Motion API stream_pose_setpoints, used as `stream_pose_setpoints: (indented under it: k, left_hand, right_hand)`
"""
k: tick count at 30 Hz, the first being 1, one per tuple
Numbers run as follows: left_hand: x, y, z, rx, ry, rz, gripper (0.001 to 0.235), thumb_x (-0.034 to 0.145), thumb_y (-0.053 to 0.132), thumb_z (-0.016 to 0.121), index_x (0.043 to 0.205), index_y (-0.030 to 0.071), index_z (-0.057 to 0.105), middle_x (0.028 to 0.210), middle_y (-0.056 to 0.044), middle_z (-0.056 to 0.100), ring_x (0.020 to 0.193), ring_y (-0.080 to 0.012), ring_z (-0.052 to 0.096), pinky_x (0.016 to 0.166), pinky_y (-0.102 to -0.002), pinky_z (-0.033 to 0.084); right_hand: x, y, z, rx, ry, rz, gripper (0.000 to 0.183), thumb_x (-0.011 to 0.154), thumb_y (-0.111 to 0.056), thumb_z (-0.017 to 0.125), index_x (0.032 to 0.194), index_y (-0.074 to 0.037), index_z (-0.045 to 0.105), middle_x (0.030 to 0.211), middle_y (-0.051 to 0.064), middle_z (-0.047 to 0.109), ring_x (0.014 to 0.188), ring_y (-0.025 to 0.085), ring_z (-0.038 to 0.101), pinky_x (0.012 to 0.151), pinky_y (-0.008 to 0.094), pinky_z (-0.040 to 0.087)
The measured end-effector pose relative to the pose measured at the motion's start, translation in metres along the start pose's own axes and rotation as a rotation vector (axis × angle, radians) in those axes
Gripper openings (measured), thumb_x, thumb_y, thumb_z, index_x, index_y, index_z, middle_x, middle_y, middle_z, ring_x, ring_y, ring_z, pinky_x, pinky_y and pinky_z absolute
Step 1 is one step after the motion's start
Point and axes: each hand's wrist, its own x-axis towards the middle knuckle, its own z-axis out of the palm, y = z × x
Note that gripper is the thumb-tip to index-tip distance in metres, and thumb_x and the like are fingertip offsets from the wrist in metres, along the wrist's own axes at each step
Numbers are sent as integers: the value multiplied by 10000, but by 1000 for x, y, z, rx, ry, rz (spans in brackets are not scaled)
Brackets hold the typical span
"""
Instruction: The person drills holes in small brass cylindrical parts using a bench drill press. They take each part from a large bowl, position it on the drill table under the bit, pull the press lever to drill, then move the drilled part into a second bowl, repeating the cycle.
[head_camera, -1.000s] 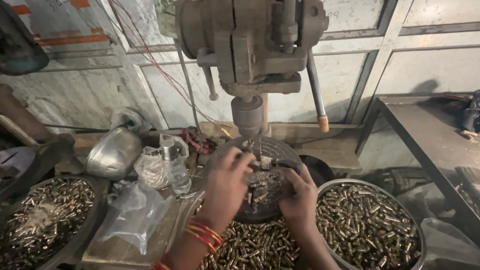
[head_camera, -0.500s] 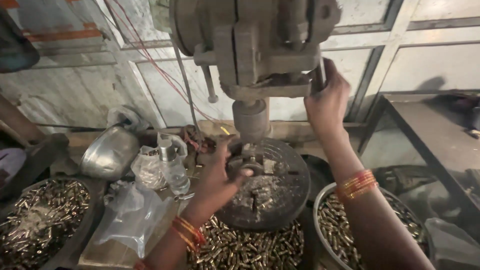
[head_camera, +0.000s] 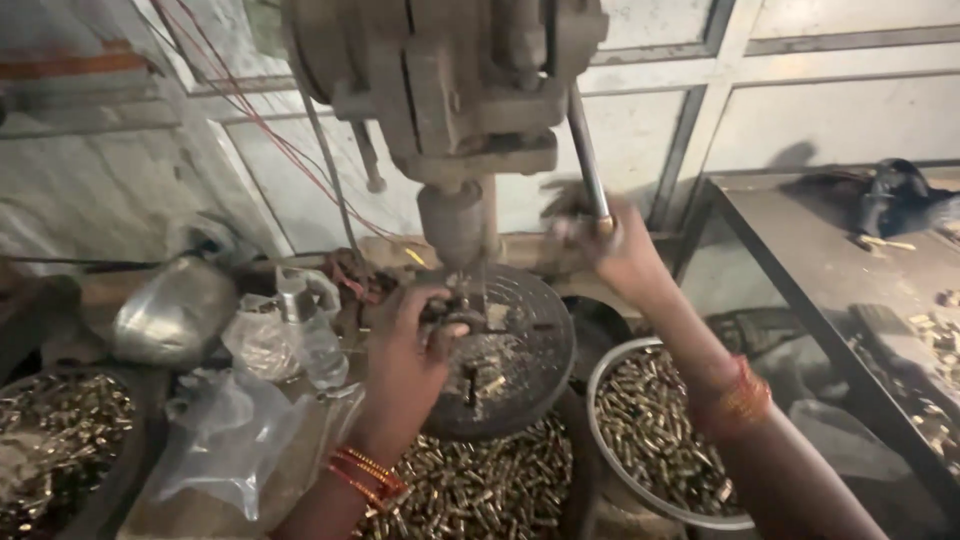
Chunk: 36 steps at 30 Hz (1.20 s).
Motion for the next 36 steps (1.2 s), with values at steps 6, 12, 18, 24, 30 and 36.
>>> stream_pose_setpoints:
  k: [6, 12, 18, 24, 30, 36]
  left_hand:
    - [4, 24, 7, 154, 48, 207, 286, 783, 106, 773, 1064, 72, 734, 959, -136, 742, 816, -314, 712, 715, -405, 573]
    - [7, 23, 2, 151, -244, -154, 252, 871, 240, 765, 1120, 198, 772, 953, -55, 798, 677, -164, 747, 632, -322, 574]
    - [1, -1, -29, -130, -557, -441, 262, 880, 252, 728, 1138, 257, 776, 1020, 10, 824, 821, -100, 748, 764, -241, 606]
    - [-5, -34, -12, -885, -461, -742, 260, 910, 64, 681, 1153, 99, 766, 1076, -65, 737, 959, -181, 673, 863, -335, 601]
    - [-11, -11, 3, -1131, -444, -811, 377, 935, 21, 630, 1311, 27, 650, 1132, -89, 703, 957, -145, 675, 830, -261, 586]
    - [-14, -12, 2, -1339, -487, -703, 415, 975, 50, 587, 1389, 46, 607, 1061, -57, 664, 882, -135, 626, 720, -230, 546]
  right_hand:
    - [-138, 263, -18, -647, -190, 327, 109, 917, -72, 654, 891, -35, 754, 789, 116, 750, 644, 201, 688, 579, 361, 567]
    - [-195, 303, -8, -780, -20, 35, 93, 748, -97, 710, 803, -37, 757, 895, 187, 700, 779, 358, 677, 665, 466, 562]
    - [-174, 220, 0, -594, 95, 390, 120, 979, -119, 675, 1039, -47, 750, 953, 187, 731, 875, 358, 696, 744, 463, 546]
    - [-120, 40, 27, -46, 260, 135, 208, 858, 1, 709, 1021, -88, 802, 1027, 48, 800, 913, 157, 731, 819, 319, 581]
    - [-106, -1, 87, 486, 193, 215, 194, 859, 14, 737, 1004, -97, 806, 966, 28, 786, 897, 93, 697, 832, 280, 587]
    - [-107, 9, 90, 384, 272, 165, 150, 913, 10, 748, 1032, -52, 813, 896, 30, 733, 799, 102, 608, 725, 284, 526]
